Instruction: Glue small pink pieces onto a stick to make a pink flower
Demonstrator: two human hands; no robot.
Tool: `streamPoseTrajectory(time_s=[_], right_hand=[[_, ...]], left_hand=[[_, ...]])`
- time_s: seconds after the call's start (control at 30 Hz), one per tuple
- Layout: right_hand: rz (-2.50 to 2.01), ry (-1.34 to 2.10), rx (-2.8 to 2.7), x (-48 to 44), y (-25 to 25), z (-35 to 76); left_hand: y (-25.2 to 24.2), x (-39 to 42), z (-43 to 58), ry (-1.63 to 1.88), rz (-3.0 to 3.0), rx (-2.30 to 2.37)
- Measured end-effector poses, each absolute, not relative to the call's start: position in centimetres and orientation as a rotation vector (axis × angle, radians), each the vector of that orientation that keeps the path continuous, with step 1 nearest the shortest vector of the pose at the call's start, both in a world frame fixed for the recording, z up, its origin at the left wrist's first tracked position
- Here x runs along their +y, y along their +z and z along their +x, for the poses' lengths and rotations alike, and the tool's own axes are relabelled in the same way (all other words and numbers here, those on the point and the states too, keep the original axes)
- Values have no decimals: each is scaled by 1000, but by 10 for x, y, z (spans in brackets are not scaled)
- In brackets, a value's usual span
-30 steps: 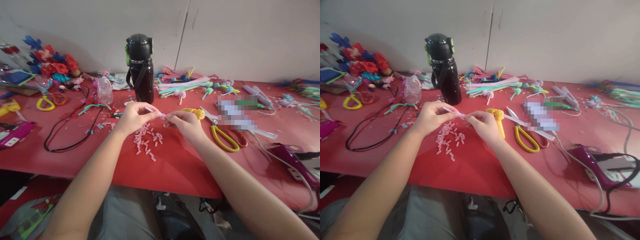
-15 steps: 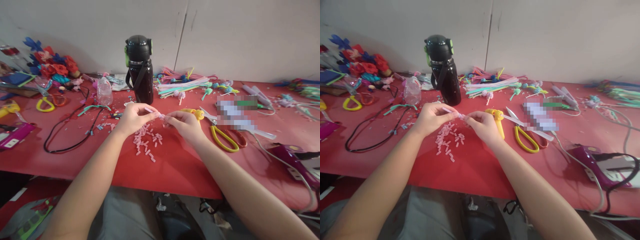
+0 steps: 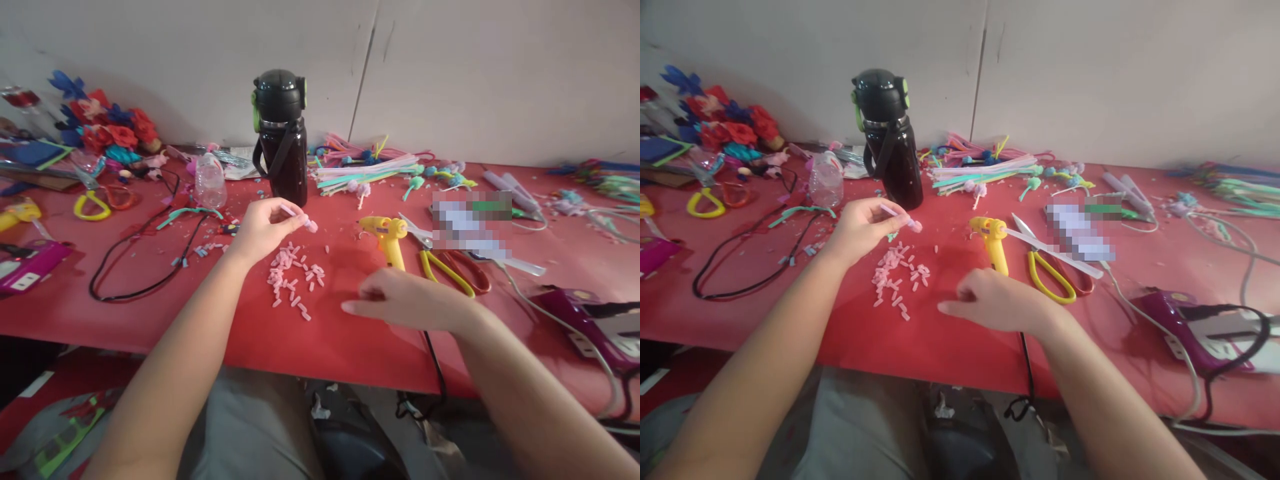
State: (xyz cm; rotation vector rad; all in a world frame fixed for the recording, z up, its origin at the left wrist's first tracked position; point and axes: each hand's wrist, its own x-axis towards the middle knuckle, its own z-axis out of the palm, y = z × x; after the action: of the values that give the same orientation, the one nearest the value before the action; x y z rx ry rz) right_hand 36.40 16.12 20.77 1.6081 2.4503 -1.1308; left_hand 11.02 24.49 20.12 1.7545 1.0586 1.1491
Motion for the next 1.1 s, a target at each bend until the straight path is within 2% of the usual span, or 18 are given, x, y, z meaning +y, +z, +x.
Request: streamPoseTrajectory(time_s=[0.13,0.27,0.4,0.5,0.67,0.73,0.87,1.1], right_hand=[[1884,-1004,2372,152,209,404],[2385,-593,2353,163,203,418],[2514,-493,2363,186,192,404],[2524,-658,2489,202,178,390],[2598,-1499,2559,203,159,377],[2598,-1719,2549,197,159,374],[2430,-1891,2644,190,163,368],[2111,-1968,2841,189,158,363]], left_hand=[[200,246,110,1162,1753,1026],[200,247,109,1155,1766,990],[202,246,109,1138,1805,996],[202,246,109,1130,1871,1067],[196,253,106,1141,1961,1165],[193,255,105,1121,1976,1173],[193,255,106,1067,1974,1165],[190,254,109,976,1992,1074]])
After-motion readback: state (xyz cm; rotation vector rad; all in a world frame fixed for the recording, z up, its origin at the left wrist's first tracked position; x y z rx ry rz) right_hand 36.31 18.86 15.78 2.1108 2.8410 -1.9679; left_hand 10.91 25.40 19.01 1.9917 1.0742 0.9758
